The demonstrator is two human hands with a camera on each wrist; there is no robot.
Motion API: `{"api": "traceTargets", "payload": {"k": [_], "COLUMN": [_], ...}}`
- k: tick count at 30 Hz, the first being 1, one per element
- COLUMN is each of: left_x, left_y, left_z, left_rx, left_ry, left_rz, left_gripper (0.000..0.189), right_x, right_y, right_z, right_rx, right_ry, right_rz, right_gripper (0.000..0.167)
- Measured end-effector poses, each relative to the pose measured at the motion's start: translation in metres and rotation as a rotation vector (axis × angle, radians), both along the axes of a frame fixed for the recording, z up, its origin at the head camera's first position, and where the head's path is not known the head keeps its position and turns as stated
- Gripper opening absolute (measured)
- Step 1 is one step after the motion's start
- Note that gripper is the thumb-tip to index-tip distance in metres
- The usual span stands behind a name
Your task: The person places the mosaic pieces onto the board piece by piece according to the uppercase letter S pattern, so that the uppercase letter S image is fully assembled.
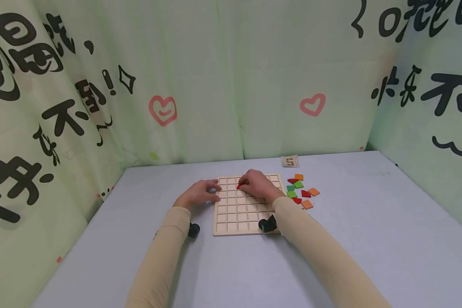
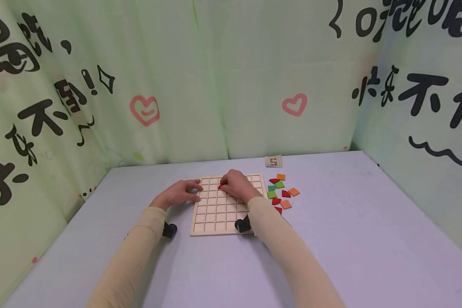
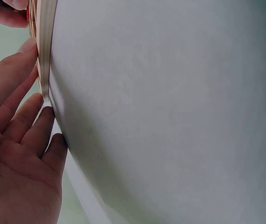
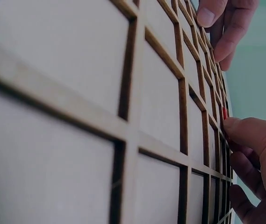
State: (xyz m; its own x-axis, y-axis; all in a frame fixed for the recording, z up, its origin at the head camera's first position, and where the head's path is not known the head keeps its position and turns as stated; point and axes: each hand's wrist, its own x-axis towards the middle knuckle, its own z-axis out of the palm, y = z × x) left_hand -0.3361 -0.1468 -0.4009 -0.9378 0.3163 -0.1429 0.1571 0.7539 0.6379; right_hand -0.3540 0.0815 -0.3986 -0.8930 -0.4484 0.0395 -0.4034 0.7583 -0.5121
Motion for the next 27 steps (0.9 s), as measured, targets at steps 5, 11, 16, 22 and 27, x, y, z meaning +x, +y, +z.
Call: {"api": "traceTargets", "payload": {"k": [5, 11, 16, 22, 27], "left_x": [0.0006, 0.0021, 0.0012, 0.0007, 0.0007], "left_y": [0.0002, 0.0009, 0.0015, 0.0013, 0.0012], "left_z": [-0.0001, 0.0010, 0.0001, -0.0009, -0.0009], "left_rx": [-0.006, -0.006, -0.003, -0.004, -0.006], "left_ry": [0.007, 0.009, 0.006, 0.007, 0.005], "left_rz": [-0.007, -0.005, 0.006, 0.014, 0.010], "left_gripper": [0.036, 0.036, 0.036, 0.036, 0.036], "right_x": [-0.0001, -0.0013, -0.0026, -0.0024, -0.0007], "right_y": [-0.0001, 0.0004, 0.0005, 0.0016, 0.0018], "right_z": [-0.0019, -0.0032, -0.0040, -0.0046, -0.0029], "right_rx": [0.000, 0.005, 0.009, 0.011, 0.012], "right_ry": [-0.005, -0.006, 0.008, 0.014, 0.004], "right_rz": [-0.006, -0.010, -0.007, -0.002, -0.003], "right_gripper": [0.023, 0.023, 0.024, 0.024, 0.024]}}
